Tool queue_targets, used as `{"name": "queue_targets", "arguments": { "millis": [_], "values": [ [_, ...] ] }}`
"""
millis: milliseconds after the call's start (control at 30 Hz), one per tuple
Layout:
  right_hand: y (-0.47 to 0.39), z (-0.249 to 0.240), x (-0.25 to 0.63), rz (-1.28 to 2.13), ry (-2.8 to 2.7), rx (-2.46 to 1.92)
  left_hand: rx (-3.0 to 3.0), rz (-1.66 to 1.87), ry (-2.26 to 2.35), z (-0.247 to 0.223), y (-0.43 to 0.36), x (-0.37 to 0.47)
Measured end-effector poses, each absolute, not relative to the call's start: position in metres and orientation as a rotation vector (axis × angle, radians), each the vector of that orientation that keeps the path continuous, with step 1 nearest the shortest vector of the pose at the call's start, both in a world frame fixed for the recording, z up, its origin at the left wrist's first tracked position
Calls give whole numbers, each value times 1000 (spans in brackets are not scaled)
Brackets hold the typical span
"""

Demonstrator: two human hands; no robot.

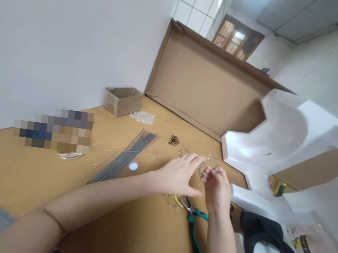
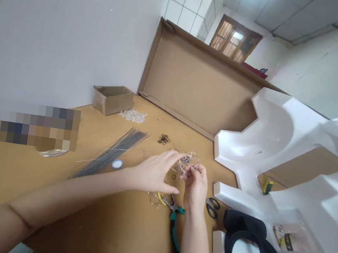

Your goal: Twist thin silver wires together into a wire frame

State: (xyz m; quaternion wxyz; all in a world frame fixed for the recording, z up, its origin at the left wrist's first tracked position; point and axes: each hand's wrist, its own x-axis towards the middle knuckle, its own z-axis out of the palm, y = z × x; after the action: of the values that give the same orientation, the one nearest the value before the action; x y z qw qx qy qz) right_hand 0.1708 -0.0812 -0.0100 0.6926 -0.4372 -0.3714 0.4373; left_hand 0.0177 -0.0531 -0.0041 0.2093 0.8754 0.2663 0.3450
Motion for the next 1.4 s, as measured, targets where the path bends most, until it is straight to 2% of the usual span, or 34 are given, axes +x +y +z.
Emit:
{"name": "queue_targets", "arguments": {
  "millis": [600,867,1067,1267,1400],
  "values": [
    [-83,-7,175,1054,-867,-980,2445,1006,596,0,-31,9],
    [-86,0,181,1125,-954,-982,2372,958,668,1,-24,7],
    [-86,-3,182,1007,-1036,-1048,2338,982,681,-6,-19,6],
    [-82,-10,179,897,-1037,-1084,2312,1147,669,-1,-32,8],
    [-83,-10,175,939,-1044,-1091,2491,1055,586,2,-46,14]
  ]
}}
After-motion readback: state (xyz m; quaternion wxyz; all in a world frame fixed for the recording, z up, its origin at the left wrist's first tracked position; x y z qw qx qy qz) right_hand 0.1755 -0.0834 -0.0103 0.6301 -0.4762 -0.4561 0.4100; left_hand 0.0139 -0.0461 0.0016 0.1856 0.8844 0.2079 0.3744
